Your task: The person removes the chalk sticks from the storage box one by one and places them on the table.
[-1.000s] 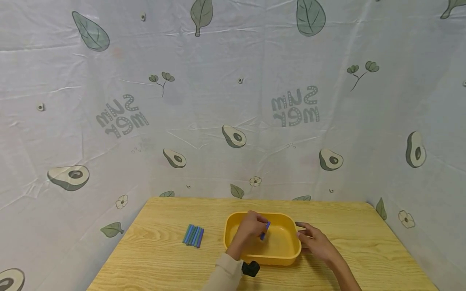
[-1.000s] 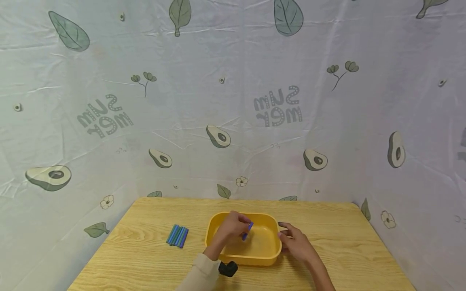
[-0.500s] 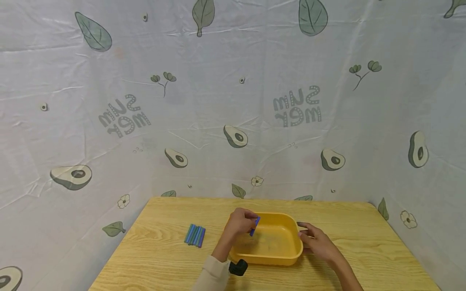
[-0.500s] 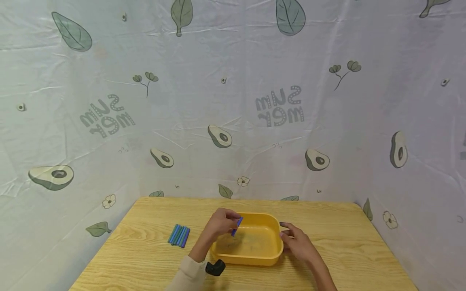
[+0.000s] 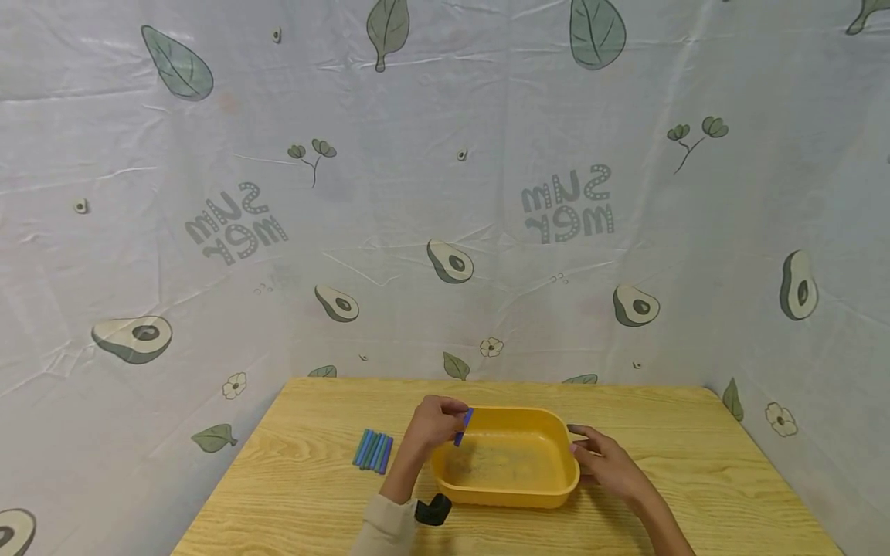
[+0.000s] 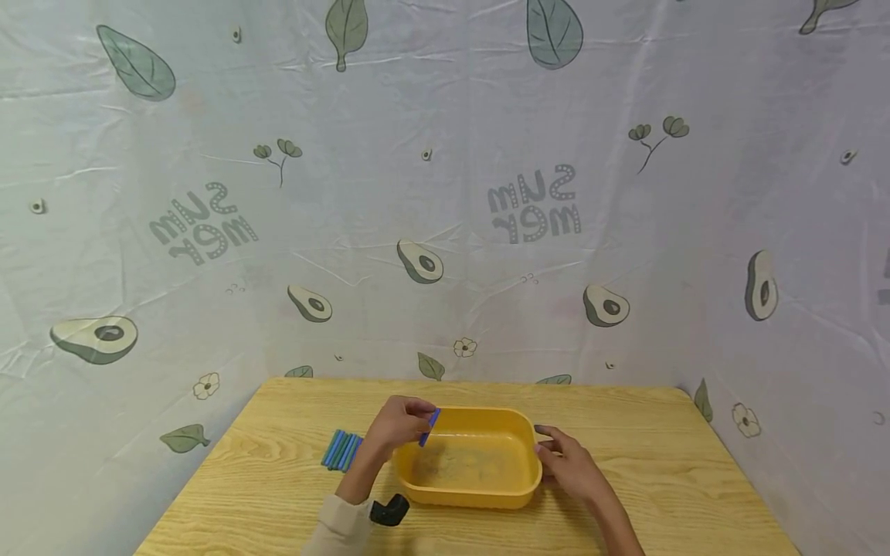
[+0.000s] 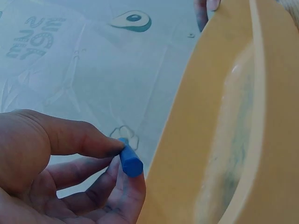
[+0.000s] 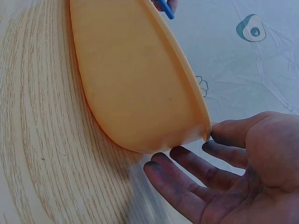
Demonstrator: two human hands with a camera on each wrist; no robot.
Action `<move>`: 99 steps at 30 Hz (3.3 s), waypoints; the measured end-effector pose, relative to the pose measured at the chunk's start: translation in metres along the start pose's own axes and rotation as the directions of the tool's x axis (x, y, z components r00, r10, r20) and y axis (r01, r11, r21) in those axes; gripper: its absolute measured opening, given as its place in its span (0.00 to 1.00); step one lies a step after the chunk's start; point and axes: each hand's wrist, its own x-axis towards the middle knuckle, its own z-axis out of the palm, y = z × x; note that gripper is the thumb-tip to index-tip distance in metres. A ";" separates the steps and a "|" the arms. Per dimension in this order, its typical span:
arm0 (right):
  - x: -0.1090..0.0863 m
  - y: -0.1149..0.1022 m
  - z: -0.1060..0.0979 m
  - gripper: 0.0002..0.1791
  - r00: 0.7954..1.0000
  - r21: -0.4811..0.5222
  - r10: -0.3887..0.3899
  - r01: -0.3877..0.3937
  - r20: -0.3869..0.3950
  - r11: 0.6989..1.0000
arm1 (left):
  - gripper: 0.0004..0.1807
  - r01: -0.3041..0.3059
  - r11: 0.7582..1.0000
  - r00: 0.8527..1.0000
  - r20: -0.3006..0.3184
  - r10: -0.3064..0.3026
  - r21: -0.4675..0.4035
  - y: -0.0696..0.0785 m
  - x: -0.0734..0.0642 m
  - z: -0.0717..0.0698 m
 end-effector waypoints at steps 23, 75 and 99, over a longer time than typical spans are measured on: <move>0.003 0.001 0.002 0.36 1.000 -0.016 0.005 -0.005 -0.015 1.000 | 0.18 0.056 0.998 0.992 -0.108 -0.058 -0.025 -0.024 -0.006 -0.053; 0.002 -0.003 0.002 0.37 0.998 -0.011 0.052 -0.052 -0.022 0.999 | 0.18 0.155 0.977 0.933 -0.345 -0.097 0.144 -0.120 -0.022 -0.163; 0.001 -0.003 0.004 0.36 0.997 -0.036 0.065 -0.067 -0.030 0.997 | 0.17 0.123 0.934 0.948 -0.319 -0.010 0.336 -0.121 -0.027 -0.152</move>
